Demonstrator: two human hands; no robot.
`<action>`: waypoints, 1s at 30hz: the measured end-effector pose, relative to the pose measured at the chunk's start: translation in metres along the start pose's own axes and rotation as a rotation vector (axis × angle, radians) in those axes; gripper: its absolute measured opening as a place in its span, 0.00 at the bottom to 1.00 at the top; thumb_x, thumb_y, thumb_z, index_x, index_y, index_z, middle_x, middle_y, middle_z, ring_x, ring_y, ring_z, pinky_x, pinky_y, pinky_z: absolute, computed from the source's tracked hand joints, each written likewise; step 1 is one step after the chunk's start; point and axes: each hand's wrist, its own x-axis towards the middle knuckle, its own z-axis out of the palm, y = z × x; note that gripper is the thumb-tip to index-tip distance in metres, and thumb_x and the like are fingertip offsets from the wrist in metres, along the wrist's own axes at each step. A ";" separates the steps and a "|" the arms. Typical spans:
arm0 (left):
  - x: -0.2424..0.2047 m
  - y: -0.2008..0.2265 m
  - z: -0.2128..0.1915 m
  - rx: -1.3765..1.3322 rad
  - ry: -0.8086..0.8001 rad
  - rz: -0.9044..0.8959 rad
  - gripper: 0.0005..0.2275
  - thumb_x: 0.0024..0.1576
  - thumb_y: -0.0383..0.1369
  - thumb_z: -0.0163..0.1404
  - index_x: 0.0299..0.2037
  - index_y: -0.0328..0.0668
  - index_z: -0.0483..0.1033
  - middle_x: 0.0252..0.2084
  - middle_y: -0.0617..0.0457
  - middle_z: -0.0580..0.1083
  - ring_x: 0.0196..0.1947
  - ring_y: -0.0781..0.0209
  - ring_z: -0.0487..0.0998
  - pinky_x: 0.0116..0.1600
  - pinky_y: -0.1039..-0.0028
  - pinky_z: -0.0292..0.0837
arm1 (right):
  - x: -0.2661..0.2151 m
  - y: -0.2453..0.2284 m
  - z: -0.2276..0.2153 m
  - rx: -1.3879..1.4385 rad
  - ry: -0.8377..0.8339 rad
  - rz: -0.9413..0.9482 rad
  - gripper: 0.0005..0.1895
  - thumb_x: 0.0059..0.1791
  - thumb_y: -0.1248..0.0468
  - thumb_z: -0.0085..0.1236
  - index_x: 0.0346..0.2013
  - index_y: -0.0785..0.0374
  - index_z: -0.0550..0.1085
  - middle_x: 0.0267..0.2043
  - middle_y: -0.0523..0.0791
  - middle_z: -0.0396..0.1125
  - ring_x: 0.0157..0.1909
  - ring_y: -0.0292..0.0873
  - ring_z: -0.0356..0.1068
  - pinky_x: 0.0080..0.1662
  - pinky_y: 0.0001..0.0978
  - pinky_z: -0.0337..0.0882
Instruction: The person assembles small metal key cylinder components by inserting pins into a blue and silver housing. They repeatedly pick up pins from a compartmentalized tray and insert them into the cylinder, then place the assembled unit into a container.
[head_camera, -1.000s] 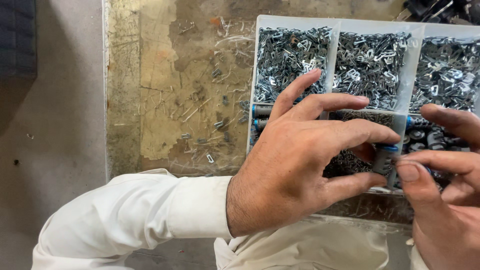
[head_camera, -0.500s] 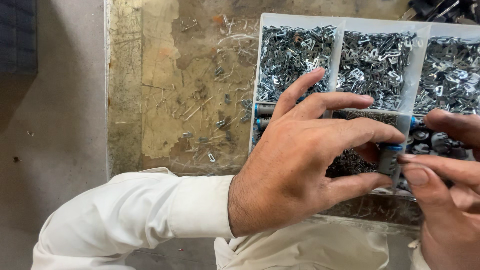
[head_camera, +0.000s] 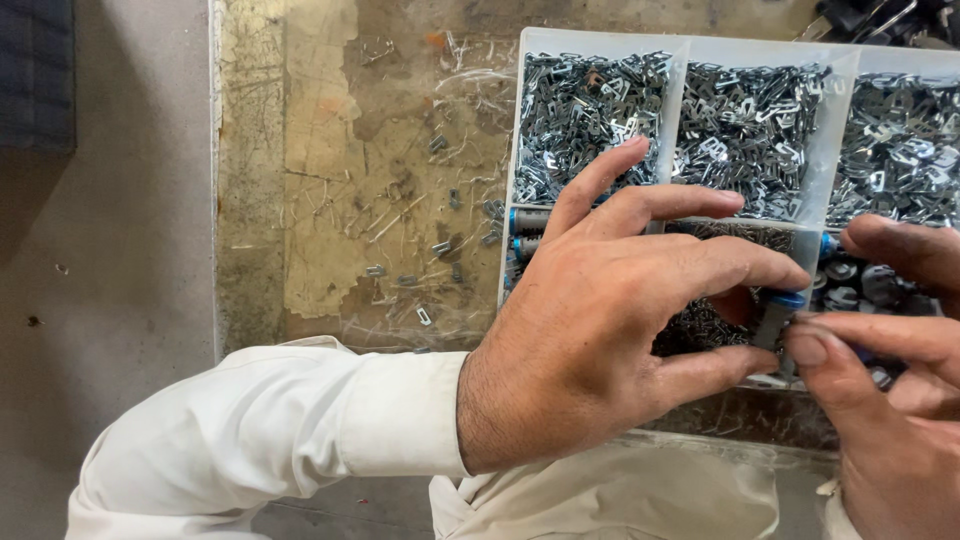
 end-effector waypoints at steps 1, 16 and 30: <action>0.000 0.000 0.000 -0.002 0.002 0.004 0.18 0.55 0.39 0.62 0.55 0.54 0.75 0.50 0.59 0.80 0.69 0.55 0.72 0.85 0.51 0.40 | 0.001 0.001 0.000 0.033 0.001 0.016 0.10 0.59 0.60 0.60 0.43 0.65 0.75 0.68 0.52 0.59 0.68 0.46 0.63 0.66 0.35 0.68; 0.000 0.003 0.001 -0.009 0.007 -0.017 0.17 0.60 0.35 0.59 0.59 0.52 0.74 0.49 0.59 0.81 0.69 0.59 0.72 0.85 0.51 0.40 | 0.014 -0.019 0.000 -0.065 0.044 -0.089 0.10 0.60 0.59 0.57 0.46 0.63 0.77 0.63 0.50 0.67 0.71 0.46 0.63 0.78 0.47 0.53; -0.067 0.077 0.041 -0.121 0.130 -0.047 0.18 0.51 0.33 0.67 0.52 0.52 0.80 0.50 0.54 0.83 0.65 0.57 0.77 0.78 0.52 0.59 | 0.009 0.027 -0.084 -0.714 0.214 -0.223 0.15 0.57 0.67 0.66 0.59 0.65 0.78 0.65 0.51 0.70 0.66 0.51 0.67 0.67 0.41 0.69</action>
